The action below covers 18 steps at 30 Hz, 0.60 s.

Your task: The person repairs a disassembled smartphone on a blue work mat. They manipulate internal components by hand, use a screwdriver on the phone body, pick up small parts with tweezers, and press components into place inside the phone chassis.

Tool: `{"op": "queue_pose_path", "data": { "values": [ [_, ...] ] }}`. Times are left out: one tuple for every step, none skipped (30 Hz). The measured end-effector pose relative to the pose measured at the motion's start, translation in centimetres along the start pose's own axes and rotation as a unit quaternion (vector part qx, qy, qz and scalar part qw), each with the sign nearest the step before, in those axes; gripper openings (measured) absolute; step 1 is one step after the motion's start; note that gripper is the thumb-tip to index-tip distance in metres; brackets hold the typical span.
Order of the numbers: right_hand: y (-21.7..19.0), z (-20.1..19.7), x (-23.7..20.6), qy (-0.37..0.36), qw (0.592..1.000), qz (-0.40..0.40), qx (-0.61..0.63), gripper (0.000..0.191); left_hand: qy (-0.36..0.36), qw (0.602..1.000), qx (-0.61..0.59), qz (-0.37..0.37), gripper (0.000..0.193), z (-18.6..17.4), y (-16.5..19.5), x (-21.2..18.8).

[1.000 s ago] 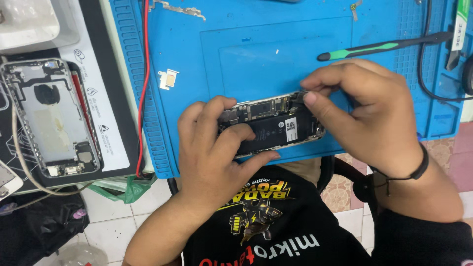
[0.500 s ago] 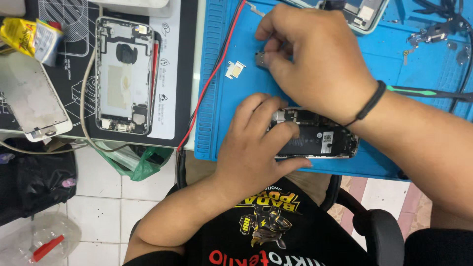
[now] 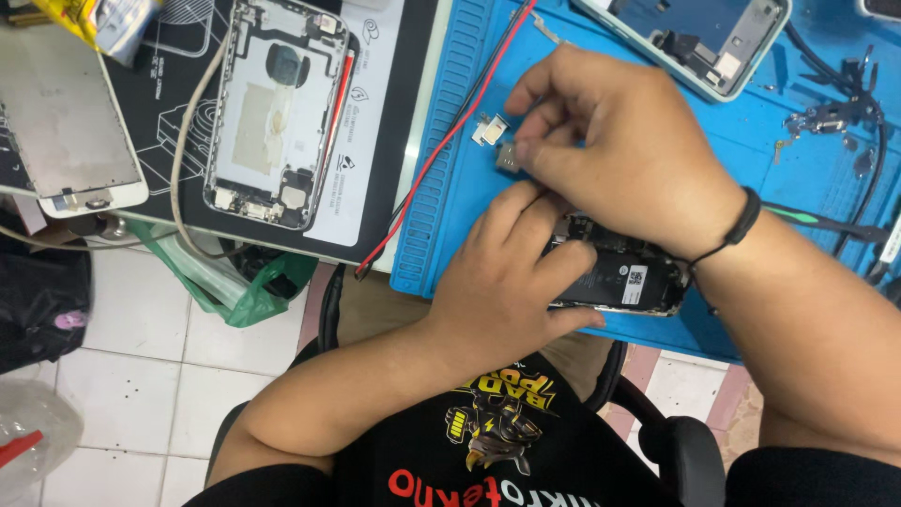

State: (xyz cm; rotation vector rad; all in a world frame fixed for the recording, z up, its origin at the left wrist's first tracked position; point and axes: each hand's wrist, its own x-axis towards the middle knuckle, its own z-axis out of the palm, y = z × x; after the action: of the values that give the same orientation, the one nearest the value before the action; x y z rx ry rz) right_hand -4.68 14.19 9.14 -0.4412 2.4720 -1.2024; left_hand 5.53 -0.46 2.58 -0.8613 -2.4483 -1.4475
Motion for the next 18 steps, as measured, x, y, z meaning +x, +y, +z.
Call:
{"op": "queue_pose_path", "data": {
  "values": [
    [-0.2, 0.4, 0.0, 0.0, 0.999, -0.027, -0.025, 0.024, 0.007, 1.0, 0.001, 0.005, 0.058, 0.0, -0.1, -0.2],
    [-0.5, 0.9, 0.1, -0.001, 0.997, -0.054, -0.049, 0.023, 0.006, 1.0, 0.004, 0.006, 0.058, 0.0, -0.2, -0.3],
    [-0.7, 1.4, 0.3, -0.001, 0.994, -0.081, -0.071, 0.023, 0.004, 1.0, 0.007, 0.007, 0.058, -0.1, -0.4, -0.5],
    [-0.9, 1.7, 0.4, -0.008, 0.993, -0.094, -0.069, 0.024, 0.001, 1.0, 0.01, 0.007, 0.059, -0.1, -0.3, -0.6],
    [-1.1, 2.1, 0.6, -0.014, 0.992, -0.107, -0.068, 0.025, -0.007, 1.0, 0.008, 0.001, 0.06, -0.1, -0.3, -0.7],
    [-1.3, 2.4, 0.8, -0.018, 0.99, -0.121, -0.067, 0.026, -0.014, 1.0, 0.007, -0.005, 0.062, -0.1, -0.3, -0.8],
    [-1.5, 2.8, 1.1, -0.005, 0.989, -0.125, -0.081, 0.024, -0.023, 1.0, 0.006, -0.01, 0.063, -0.2, -0.4, -0.9],
    [-1.7, 3.2, 1.3, 0.009, 0.987, -0.129, -0.095, 0.023, -0.018, 1.0, 0.007, -0.008, 0.065, -0.2, -0.3, -0.9],
    [-1.8, 3.4, 1.5, 0.023, 0.985, -0.133, -0.11, 0.022, -0.013, 1.0, 0.008, -0.005, 0.067, -0.3, -0.3, -0.8],
    [-1.8, 3.6, 1.7, 0.036, 0.982, -0.14, -0.122, 0.02, -0.009, 1.0, 0.008, -0.003, 0.069, -0.3, -0.3, -0.8],
    [-1.9, 3.8, 1.9, 0.048, 0.979, -0.147, -0.133, 0.018, -0.006, 1.0, 0.006, -0.001, 0.068, -0.4, -0.3, -0.8],
    [-1.9, 3.9, 2.0, 0.061, 0.976, -0.153, -0.145, 0.016, -0.004, 1.0, 0.004, 0.0, 0.068, -0.4, -0.3, -0.8],
    [-1.9, 4.0, 2.1, 0.071, 0.971, -0.169, -0.153, 0.016, -0.002, 1.0, 0.002, 0.001, 0.067, -0.4, -0.3, -0.8],
    [-1.9, 4.0, 2.2, 0.081, 0.966, -0.185, -0.162, 0.017, -0.004, 1.0, 0.001, -0.002, 0.066, -0.5, -0.3, -0.8],
    [-1.9, 4.1, 2.3, 0.091, 0.96, -0.201, -0.17, 0.017, -0.007, 1.0, 0.0, -0.005, 0.064, -0.5, -0.3, -0.8],
    [-1.9, 4.0, 2.3, 0.091, 0.958, -0.204, -0.182, 0.017, -0.012, 1.0, -0.002, -0.007, 0.063, -0.3, -0.2, -0.7],
    [-1.9, 3.9, 2.4, 0.092, 0.955, -0.206, -0.195, 0.017, -0.022, 1.0, -0.004, -0.018, 0.061, -0.2, -0.1, -0.6],
    [-1.9, 3.7, 2.4, 0.094, 0.951, -0.206, -0.208, 0.017, -0.033, 0.999, -0.006, -0.027, 0.059, -0.2, -0.1, -0.5]
  ]
}}
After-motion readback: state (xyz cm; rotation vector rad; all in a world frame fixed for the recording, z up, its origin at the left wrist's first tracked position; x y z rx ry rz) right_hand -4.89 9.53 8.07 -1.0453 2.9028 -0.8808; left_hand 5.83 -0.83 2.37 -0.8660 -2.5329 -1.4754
